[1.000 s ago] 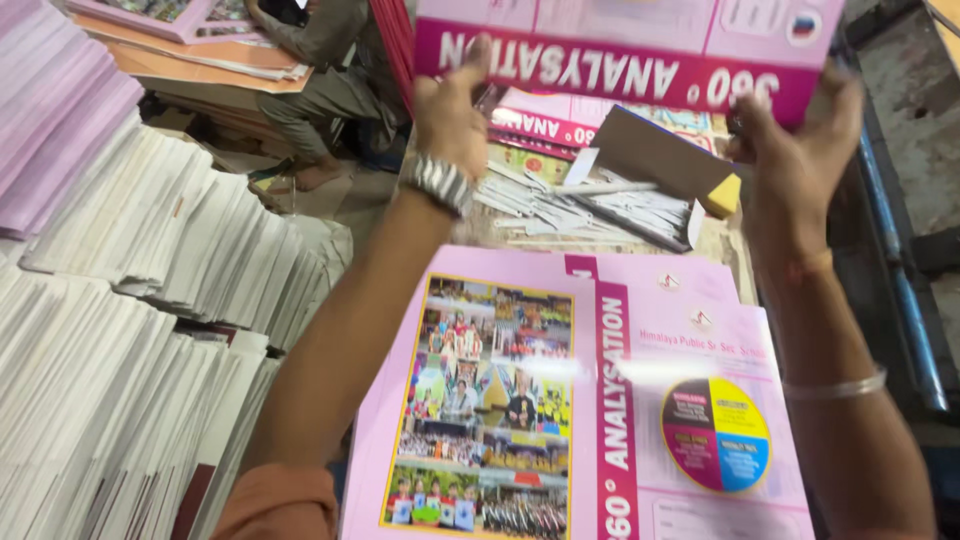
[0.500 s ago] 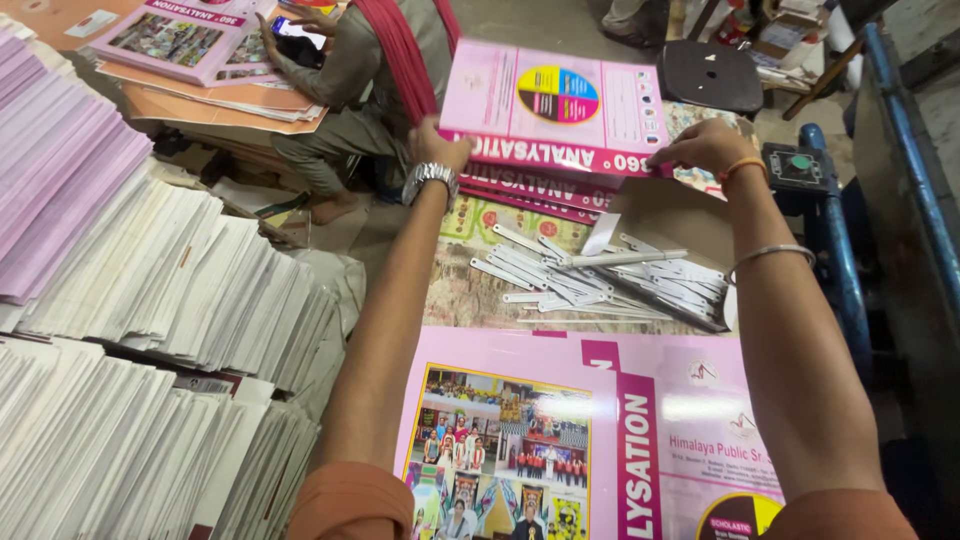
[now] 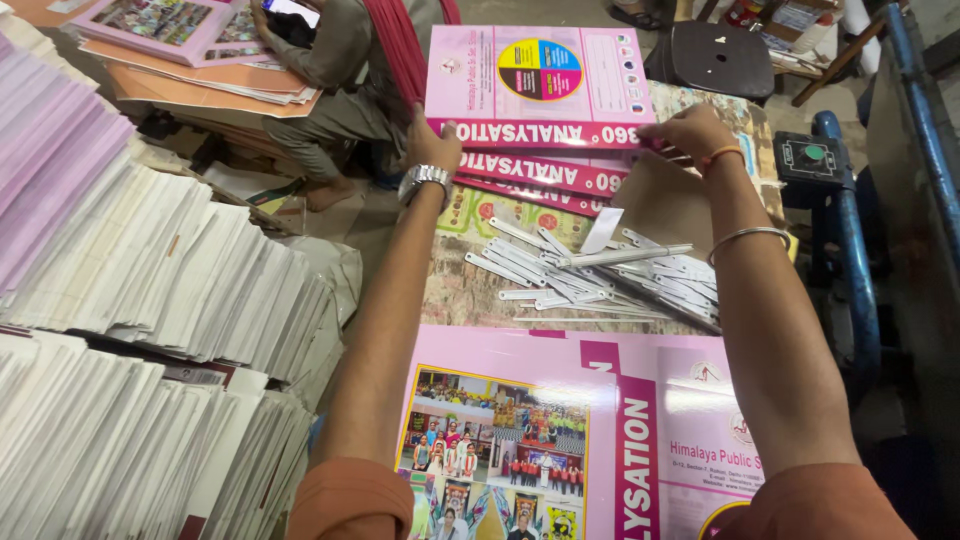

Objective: The person sits on the floor and assembles pink report cards by inserting white plastic fasteners into pre-punched holes on the cover and inner pages. The person repeatedly picks up a fastener, threads it through the holes, and secures the document before stacking it.

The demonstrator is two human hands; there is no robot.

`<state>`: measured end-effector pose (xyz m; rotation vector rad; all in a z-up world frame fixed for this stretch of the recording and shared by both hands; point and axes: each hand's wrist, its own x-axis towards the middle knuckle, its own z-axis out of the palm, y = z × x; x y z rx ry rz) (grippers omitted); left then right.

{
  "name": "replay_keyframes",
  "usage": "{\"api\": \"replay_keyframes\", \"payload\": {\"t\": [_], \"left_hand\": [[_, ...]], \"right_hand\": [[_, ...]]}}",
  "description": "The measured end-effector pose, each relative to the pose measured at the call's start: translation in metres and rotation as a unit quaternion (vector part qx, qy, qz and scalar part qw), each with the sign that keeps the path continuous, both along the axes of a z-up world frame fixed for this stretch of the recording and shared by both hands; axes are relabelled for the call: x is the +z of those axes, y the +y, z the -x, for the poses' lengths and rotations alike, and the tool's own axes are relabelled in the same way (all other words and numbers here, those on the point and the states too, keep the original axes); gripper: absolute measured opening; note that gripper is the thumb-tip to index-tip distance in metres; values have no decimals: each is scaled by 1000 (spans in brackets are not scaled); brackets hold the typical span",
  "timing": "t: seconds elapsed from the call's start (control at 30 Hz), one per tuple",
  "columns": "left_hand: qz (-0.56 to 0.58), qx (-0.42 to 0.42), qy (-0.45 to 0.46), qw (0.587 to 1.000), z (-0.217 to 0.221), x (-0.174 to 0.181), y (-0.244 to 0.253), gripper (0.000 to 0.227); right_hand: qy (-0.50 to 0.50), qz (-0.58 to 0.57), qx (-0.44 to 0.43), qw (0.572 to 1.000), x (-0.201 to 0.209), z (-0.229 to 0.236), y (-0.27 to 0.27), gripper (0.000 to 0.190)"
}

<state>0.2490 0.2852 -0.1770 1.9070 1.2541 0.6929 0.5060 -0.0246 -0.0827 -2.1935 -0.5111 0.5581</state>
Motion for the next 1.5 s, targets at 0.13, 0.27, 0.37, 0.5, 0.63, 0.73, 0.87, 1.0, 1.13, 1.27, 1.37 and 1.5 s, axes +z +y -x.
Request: {"api": "replay_keyframes", "payload": {"t": [0.13,0.27,0.37,0.5,0.63,0.73,0.87,1.0,1.13,1.27,1.37,1.5], "left_hand": [[-1,19,-47,999,-5,5,3,63],[-57,23,-58,996,-2,15,5,41],[-53,10,6,999,11,17,2,38],[-131,-52,-25,990,33,15,0,43],[-73,-59,-26,995,39,12,8,49],[-45,-69,33,996,41,7,17,51],[-88,-32,8,996,45,16,12,65],[-141,-131,-30,981,105,45,-26,69],[-53,-262,6,964,250,67,-104,70],[66,-281,52,956,383,82,-177,85],[129,-278,40,951,429,81,-208,81],[144,-279,0,949,438,73,-227,73]], "right_hand": [[12,-45,-11,999,9,-1,2,31],[-35,220,56,973,6,-5,7,41],[16,297,63,953,-2,-20,-5,44],[57,260,162,950,-23,-42,-22,36],[89,227,159,957,-31,-45,-29,29],[60,247,173,952,-17,-34,-29,30],[-22,245,133,960,44,-6,-39,38],[-274,102,75,953,103,69,-95,38],[-339,173,112,918,108,197,-215,48],[-374,144,109,910,74,313,-340,73],[-244,142,-23,959,34,359,-403,79],[19,51,-129,990,-9,372,-432,80]]}}
